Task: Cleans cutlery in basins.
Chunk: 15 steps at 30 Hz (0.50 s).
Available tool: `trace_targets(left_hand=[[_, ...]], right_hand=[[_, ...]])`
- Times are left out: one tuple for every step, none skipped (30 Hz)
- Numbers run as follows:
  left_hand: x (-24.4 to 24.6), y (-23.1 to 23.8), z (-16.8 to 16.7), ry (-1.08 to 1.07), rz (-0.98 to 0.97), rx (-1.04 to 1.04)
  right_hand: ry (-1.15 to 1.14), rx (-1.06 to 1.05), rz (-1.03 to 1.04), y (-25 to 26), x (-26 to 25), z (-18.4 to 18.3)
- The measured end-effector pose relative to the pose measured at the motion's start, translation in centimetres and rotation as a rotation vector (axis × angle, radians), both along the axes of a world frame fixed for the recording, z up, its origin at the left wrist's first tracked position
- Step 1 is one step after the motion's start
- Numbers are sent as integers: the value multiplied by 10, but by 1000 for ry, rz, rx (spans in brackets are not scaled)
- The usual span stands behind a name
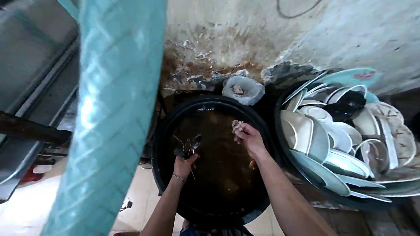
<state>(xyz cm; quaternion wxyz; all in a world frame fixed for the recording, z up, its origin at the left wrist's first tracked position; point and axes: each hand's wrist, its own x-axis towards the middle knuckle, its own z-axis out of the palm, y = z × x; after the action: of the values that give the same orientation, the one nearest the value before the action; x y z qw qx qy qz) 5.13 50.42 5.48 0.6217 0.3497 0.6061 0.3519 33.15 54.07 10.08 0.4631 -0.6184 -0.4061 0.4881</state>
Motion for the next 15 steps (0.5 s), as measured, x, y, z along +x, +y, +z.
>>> trace_targets(left_hand=[[-1, -2, -1, 5, -2, -1], [-1, -3, -1, 8, -2, 3], [-2, -4, -2, 12, -2, 9], [-3, -5, -3, 11, -1, 18], [-3, -6, -4, 12, -1, 25], [-4, -7, -3, 17, 0, 29], [-4, -8, -3, 32, -4, 26], [-5, -9, -3, 55, -13, 18], [-5, -9, -3, 69, -12, 8], [-5, -10, -3, 75, -9, 5], [-6, -11, -3, 72, -7, 6], [-6, -11, -3, 67, -5, 8], [-6, -12, -4, 62, -6, 10], [-6, -12, -4, 59, -5, 14], [-6, -12, -4, 59, -5, 16]], right_hand=[[-52, -9, -15, 0, -2, 2], [-88, -13, -33, 1, -3, 4], [-117, -15, -45, 1, -5, 6], [-135, -23, -54, 2, -6, 8], [-143, -27, -56, 2, -7, 9], [-140, -28, -48, 2, -7, 9], [-131, -23, -37, 3, -7, 8], [-118, -13, -25, 3, -6, 6], [-101, -7, -26, 3, -6, 6], [-75, -14, -45, 3, -7, 6], [-39, -29, -59, 4, -8, 8], [-2, -41, -64, 4, -8, 9], [36, -55, -65, 4, -8, 9], [69, -69, -63, 5, -8, 9], [98, -82, -58, 5, -7, 9]])
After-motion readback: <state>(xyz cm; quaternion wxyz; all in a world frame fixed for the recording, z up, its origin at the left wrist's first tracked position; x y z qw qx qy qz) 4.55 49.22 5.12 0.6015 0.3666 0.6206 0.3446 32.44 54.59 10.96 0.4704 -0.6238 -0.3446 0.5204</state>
